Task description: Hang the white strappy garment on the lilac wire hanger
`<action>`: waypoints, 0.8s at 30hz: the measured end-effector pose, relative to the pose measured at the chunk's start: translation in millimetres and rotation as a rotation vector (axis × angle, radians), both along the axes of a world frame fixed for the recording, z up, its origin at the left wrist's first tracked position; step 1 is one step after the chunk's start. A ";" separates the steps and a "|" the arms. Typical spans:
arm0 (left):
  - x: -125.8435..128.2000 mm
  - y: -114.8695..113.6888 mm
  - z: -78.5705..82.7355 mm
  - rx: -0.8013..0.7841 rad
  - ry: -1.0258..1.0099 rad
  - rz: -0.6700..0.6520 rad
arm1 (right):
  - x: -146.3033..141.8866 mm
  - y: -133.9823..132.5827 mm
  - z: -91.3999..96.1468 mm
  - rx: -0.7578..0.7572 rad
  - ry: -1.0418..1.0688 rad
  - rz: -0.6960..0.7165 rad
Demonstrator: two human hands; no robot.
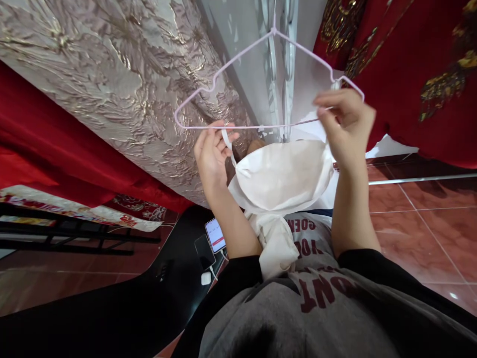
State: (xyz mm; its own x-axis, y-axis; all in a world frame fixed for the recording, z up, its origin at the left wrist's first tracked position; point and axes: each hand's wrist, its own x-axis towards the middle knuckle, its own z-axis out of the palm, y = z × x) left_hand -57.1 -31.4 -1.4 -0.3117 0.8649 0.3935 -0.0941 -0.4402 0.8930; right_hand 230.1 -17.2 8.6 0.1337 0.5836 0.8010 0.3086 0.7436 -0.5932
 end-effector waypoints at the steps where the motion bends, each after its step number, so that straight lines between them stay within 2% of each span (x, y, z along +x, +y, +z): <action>1: 6.4 -2.4 2.5 -0.003 -0.009 -0.003 | 5.4 5.8 -3.5 0.038 0.117 -0.062; 2: 12.2 -4.2 4.8 -0.006 -0.019 -0.003 | 11.4 10.9 -6.5 0.032 0.212 -0.117; 4: 20.5 -5.4 7.5 -0.011 -0.043 0.000 | 22.5 16.4 -9.6 -0.120 0.283 -0.168; 6: 24.0 -4.3 7.7 -0.002 -0.062 0.013 | 27.9 14.3 -8.5 -0.304 0.232 -0.158; 8: 24.1 -2.3 6.4 0.020 -0.067 0.022 | 26.0 6.8 -4.5 -0.355 0.193 -0.148; 13: 20.7 0.1 3.1 0.131 -0.088 -0.036 | 6.6 -8.0 4.5 -0.336 0.096 -0.026; 17: 19.1 -2.5 3.0 0.079 -0.041 0.000 | -3.3 -3.4 13.5 -0.269 0.104 0.092; 21: 18.9 -5.2 3.7 0.039 -0.020 0.032 | 0.8 24.1 23.6 -0.053 0.239 0.045; 24: 20.1 -6.1 4.6 0.053 -0.036 0.024 | 16.0 48.5 14.2 0.040 0.368 -0.043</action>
